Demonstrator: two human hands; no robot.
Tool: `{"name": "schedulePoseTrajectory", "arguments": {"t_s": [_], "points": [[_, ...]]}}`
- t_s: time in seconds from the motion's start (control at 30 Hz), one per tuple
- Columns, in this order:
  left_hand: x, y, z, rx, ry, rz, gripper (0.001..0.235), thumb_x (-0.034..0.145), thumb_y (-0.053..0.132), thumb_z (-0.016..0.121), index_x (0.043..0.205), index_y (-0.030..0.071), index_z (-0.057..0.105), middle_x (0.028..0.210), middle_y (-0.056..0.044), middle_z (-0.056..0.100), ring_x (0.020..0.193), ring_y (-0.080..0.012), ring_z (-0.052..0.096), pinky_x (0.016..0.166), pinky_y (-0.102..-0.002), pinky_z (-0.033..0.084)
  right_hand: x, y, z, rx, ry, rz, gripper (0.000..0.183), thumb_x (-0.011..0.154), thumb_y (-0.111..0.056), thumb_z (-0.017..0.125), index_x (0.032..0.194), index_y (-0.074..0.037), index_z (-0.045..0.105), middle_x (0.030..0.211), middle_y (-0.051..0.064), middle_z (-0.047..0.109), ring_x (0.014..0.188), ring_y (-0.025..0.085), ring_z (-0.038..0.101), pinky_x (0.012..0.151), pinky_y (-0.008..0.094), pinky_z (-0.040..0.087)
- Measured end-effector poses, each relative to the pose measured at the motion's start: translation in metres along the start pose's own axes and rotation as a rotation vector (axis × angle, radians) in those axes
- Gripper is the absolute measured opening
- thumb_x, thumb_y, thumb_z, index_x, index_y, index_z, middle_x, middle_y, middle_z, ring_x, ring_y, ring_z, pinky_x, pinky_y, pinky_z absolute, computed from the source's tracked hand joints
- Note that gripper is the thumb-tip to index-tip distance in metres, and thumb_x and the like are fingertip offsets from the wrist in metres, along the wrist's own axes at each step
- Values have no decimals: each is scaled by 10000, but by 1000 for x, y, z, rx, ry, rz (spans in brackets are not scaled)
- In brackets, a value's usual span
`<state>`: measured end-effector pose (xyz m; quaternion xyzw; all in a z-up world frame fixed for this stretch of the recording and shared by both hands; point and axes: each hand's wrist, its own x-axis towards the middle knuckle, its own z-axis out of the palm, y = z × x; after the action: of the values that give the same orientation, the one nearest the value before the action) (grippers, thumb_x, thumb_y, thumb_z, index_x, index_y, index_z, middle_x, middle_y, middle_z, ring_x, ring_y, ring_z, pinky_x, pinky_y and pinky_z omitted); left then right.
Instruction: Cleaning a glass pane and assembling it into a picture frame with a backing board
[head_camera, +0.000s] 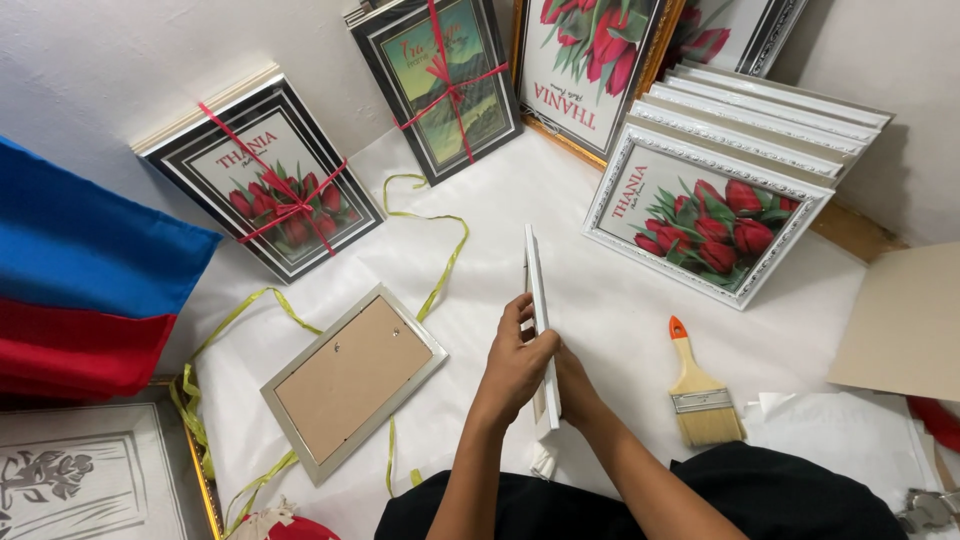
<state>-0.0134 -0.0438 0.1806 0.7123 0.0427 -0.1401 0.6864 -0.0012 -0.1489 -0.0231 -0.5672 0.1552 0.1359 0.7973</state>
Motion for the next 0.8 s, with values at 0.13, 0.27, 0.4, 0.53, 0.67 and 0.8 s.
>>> {"name": "schedulePoseTrajectory", "arguments": {"t_s": [0.13,0.27,0.4,0.53,0.67,0.8], "points": [[0,2,-1,16,-2,-14,859,739,221,628,1512,-27,349,1480,-373,397,1363,-579,419,1083,-665,389,-2,-89,29,39,14,-215,469,1076,-166,367,1539,-150,442,1146,250,662,893,361,681,727,436,602],[3,-1,-10,-18,2,-2,863,734,226,641,1508,-36,363,1452,-374,431,1339,-569,451,1059,-670,403,-20,-145,55,3,75,-387,479,1031,-149,438,1495,-178,550,1118,131,640,922,223,631,743,330,582],[-1,2,-18,-40,7,-2,827,744,192,634,1500,-28,382,1443,-370,445,1323,-555,474,1046,-665,410,4,-127,58,1,106,-399,416,1029,-172,469,1413,-189,629,1080,84,669,956,178,618,786,311,566],[-4,2,-25,-48,10,-14,828,736,190,619,1503,-16,385,1438,-354,456,1317,-532,488,1050,-658,413,18,-79,54,-186,124,-386,411,1030,-205,496,1420,-215,625,1314,150,665,1175,265,617,984,439,520],[1,-4,-36,69,22,-49,844,711,201,639,1503,28,405,1378,-310,533,1233,-488,576,974,-605,494,11,-18,36,-295,120,-61,514,1051,-390,438,1543,-247,483,1452,197,584,1346,354,546,1093,486,456],[-3,19,-37,390,67,-167,871,633,242,612,1465,36,457,1289,-272,627,987,-386,737,713,-400,651,-33,-2,16,-452,40,258,538,990,-251,393,1515,-200,500,1493,40,584,1313,231,580,1086,346,448]]}}
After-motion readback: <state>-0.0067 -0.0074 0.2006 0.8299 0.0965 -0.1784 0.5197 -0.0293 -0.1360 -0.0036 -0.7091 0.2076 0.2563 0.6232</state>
